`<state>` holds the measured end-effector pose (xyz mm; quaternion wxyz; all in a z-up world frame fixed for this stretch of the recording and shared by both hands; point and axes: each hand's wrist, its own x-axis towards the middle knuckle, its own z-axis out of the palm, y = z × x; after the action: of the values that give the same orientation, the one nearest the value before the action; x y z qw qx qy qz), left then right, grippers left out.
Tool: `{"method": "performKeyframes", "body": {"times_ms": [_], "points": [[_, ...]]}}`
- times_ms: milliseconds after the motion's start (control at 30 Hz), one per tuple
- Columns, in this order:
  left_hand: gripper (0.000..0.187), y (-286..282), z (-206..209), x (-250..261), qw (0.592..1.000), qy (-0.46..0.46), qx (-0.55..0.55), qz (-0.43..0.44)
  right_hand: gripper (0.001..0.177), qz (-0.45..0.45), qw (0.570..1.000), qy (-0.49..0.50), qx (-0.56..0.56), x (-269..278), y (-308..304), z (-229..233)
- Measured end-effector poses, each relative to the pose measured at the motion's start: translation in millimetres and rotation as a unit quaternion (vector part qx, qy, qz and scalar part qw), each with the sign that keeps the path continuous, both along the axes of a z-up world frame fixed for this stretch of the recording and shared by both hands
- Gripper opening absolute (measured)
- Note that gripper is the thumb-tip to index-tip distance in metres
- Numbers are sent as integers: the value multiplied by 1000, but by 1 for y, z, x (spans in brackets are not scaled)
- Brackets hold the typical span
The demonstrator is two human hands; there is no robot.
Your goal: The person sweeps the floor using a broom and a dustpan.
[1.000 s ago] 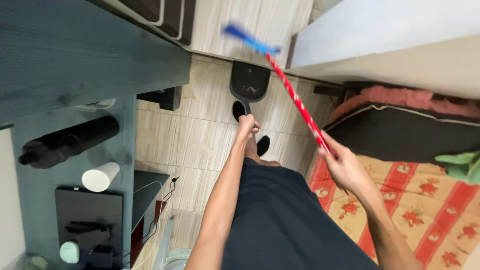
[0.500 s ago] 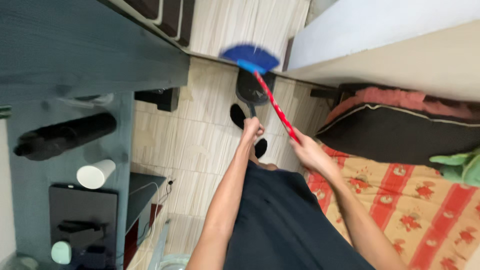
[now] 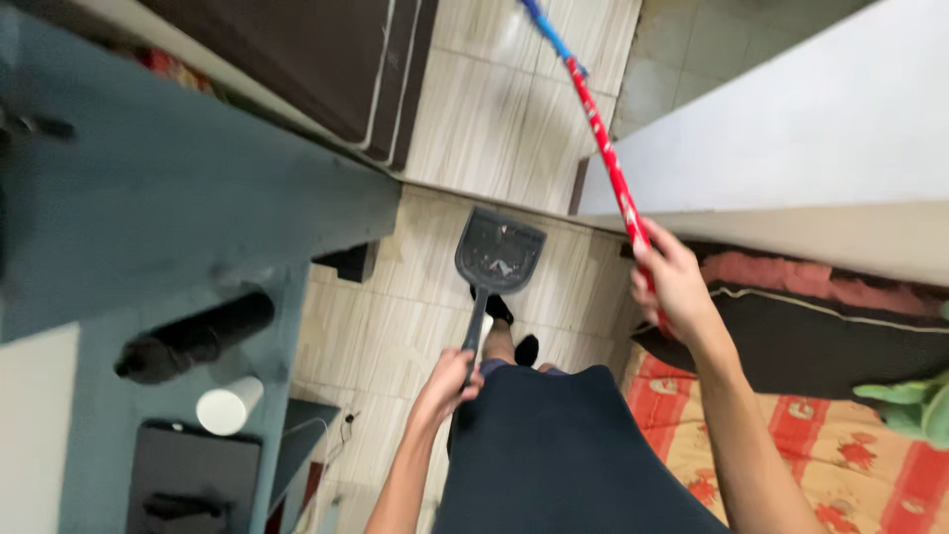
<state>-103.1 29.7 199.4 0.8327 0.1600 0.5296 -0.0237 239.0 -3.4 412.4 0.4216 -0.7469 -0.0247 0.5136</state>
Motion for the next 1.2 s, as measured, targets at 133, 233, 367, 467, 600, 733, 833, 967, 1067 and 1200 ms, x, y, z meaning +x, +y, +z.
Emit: {"method": "performKeyframes", "body": {"times_ms": [133,233,367,467,600,733,833,967,1067,1200], "points": [[25,36,57,-17,997,68,5,-26,41,-115,986,59,102,45,66,-54],[34,64,73,-16,997,58,-37,15,32,-170,958,100,206,83,110,-90],[38,103,68,16,998,61,-20,27,24,-204,947,84,234,143,162,-117],[40,135,49,55,998,48,-3,32,24,-151,951,41,267,199,211,-142],[43,188,21,114,997,21,0,68,21,-71,969,-114,205,303,317,-197],[43,240,7,173,996,43,-3,81,35,-12,967,-226,115,406,422,-269],[44,274,14,208,992,90,-19,83,48,109,927,-358,-1,473,475,-314],[44,317,35,248,987,126,-50,91,65,223,881,-412,-68,511,504,-360],[45,344,55,279,983,136,-63,109,83,284,828,-471,-109,492,481,-387],[45,373,70,319,986,133,-42,94,81,239,891,-351,-161,432,402,-388]]}}
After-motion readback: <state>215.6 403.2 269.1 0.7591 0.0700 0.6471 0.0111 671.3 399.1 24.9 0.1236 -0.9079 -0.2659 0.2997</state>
